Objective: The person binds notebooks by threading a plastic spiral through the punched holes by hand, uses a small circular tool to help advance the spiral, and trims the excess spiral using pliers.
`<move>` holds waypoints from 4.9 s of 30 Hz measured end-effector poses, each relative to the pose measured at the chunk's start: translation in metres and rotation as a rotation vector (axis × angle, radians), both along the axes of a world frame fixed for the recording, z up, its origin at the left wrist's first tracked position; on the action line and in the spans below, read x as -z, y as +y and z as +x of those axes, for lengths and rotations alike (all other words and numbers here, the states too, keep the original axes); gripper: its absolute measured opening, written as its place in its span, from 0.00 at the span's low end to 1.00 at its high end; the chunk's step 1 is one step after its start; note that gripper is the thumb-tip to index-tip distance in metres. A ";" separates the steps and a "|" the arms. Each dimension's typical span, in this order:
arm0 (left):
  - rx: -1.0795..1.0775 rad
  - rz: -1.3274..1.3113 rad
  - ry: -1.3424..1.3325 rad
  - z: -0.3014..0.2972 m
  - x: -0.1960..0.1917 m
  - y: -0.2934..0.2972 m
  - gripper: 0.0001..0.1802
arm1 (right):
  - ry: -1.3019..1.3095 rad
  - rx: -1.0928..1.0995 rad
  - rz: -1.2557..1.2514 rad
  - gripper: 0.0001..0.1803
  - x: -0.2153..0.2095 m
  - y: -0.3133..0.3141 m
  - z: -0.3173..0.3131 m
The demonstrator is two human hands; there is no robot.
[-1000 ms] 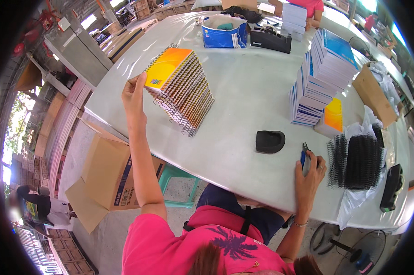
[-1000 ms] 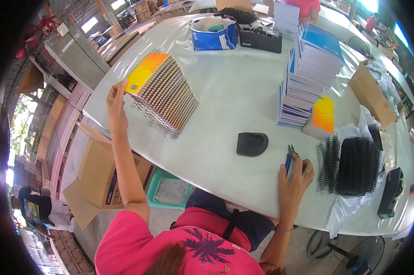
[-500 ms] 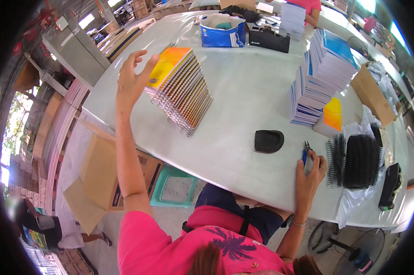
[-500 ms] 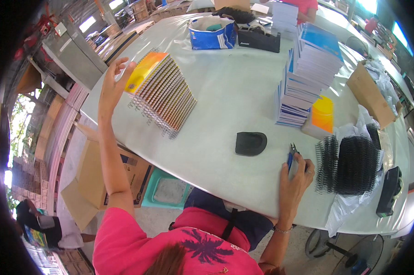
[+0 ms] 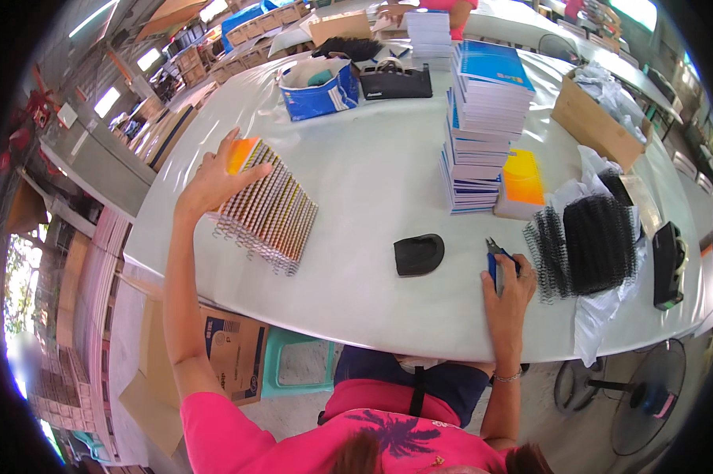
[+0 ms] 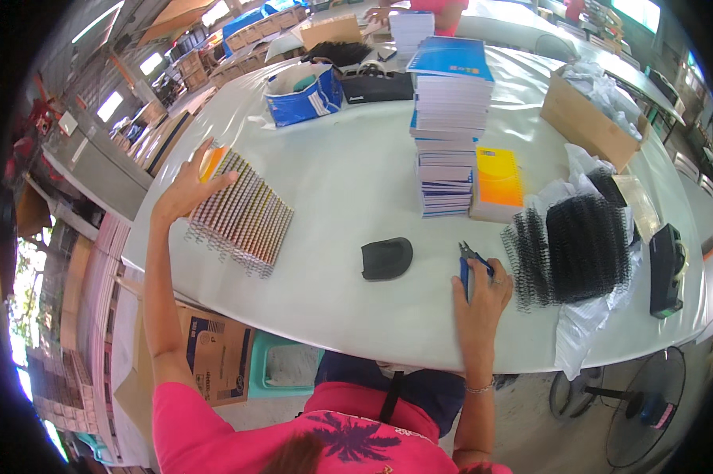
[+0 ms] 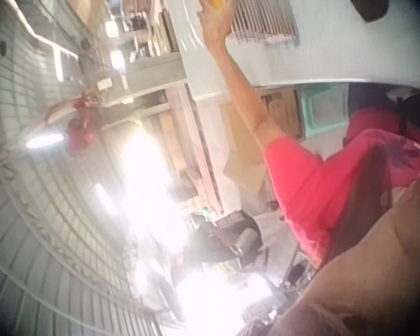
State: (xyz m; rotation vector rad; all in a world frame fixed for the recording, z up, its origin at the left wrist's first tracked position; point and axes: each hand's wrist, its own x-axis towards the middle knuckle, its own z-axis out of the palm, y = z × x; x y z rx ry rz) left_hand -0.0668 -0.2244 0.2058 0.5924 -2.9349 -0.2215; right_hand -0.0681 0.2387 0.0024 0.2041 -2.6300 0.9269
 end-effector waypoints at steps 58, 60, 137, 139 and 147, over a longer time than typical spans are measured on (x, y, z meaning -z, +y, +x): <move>0.594 0.389 0.420 -0.103 0.222 0.189 0.38 | -0.221 -0.501 0.115 0.14 -0.088 -0.035 -0.052; 0.596 0.439 0.422 -0.103 0.219 0.190 0.39 | -0.250 -0.471 0.121 0.13 -0.095 -0.022 -0.056; 0.626 0.396 0.390 -0.099 0.221 0.196 0.33 | 1.304 -0.541 -0.147 0.12 -0.267 -0.010 0.066; 0.620 0.393 0.384 -0.098 0.220 0.192 0.33 | 1.308 -0.545 -0.160 0.12 -0.265 -0.009 0.065; 0.606 0.374 0.386 -0.094 0.221 0.187 0.33 | 1.303 -0.551 -0.182 0.12 -0.263 -0.005 0.063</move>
